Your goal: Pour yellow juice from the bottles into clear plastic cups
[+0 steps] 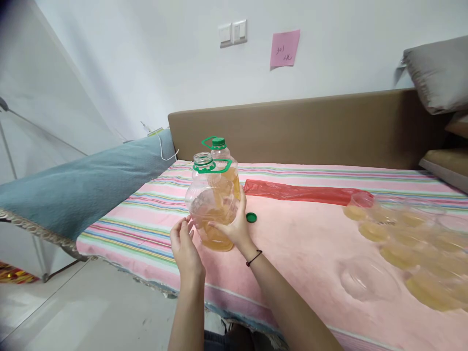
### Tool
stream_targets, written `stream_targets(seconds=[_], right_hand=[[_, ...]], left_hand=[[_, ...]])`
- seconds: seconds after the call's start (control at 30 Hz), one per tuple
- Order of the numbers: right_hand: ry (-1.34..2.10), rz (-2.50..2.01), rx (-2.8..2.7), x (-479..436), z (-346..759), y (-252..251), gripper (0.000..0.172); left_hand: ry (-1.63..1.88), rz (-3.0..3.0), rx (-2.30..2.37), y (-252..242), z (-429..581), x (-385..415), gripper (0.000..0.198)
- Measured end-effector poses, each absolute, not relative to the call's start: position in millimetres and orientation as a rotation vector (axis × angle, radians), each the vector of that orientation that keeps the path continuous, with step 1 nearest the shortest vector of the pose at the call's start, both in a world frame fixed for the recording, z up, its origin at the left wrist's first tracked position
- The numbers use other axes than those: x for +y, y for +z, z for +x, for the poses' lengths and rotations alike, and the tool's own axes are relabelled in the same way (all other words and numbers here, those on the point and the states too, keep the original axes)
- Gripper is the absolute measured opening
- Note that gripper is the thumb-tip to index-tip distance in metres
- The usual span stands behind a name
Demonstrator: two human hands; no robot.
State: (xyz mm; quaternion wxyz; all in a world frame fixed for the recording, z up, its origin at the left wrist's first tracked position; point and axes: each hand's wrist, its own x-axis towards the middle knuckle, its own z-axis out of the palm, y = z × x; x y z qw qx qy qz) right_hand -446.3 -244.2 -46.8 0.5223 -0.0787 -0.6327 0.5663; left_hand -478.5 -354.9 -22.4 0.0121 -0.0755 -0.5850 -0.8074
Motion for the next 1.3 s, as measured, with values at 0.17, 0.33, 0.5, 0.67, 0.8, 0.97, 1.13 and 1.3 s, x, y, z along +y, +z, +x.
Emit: stream_targets(seconds=[0.17, 0.33, 0.5, 0.67, 0.8, 0.97, 1.13, 1.3], right_hand=[[1.352, -0.174, -1.508, -248.0, -417.3, -33.7, 0.127], [1.366, -0.169, -1.492, -250.0, -352.8, -5.1, 0.121], [1.420, -0.194, -1.491, -258.6, -267.8, 18.7, 0.116], [1.476, -0.354, -1.451, -273.2, -179.2, 24.2, 0.115], [1.484, -0.506, -1.418, -287.4, -115.2, 21.7, 0.116], [1.473, -0.724, -1.407, -302.7, -55.0, 14.6, 0.113], [1.467, -0.899, -1.452, -312.4, -9.5, 0.2, 0.107], [1.407, -1.052, -1.508, -320.2, 18.0, -3.6, 0.089]], left_hand=[[-2.722, -0.275, -1.738, -15.7, -472.5, -350.5, 0.032], [-3.018, -0.561, -1.478, -4.8, -457.2, -351.6, 0.037], [-2.996, -1.290, -1.563, -5.8, -425.8, -344.3, 0.053], [-2.955, -2.005, -1.524, -14.3, -372.2, -325.8, 0.079], [-2.953, -2.441, -1.656, -14.0, -325.1, -324.6, 0.087], [-2.746, -3.097, -1.718, -11.0, -275.2, -329.7, 0.096], [-2.784, -3.382, -1.366, -23.7, -241.7, -320.9, 0.105], [-2.634, -3.451, -1.437, -36.7, -220.7, -317.8, 0.112]])
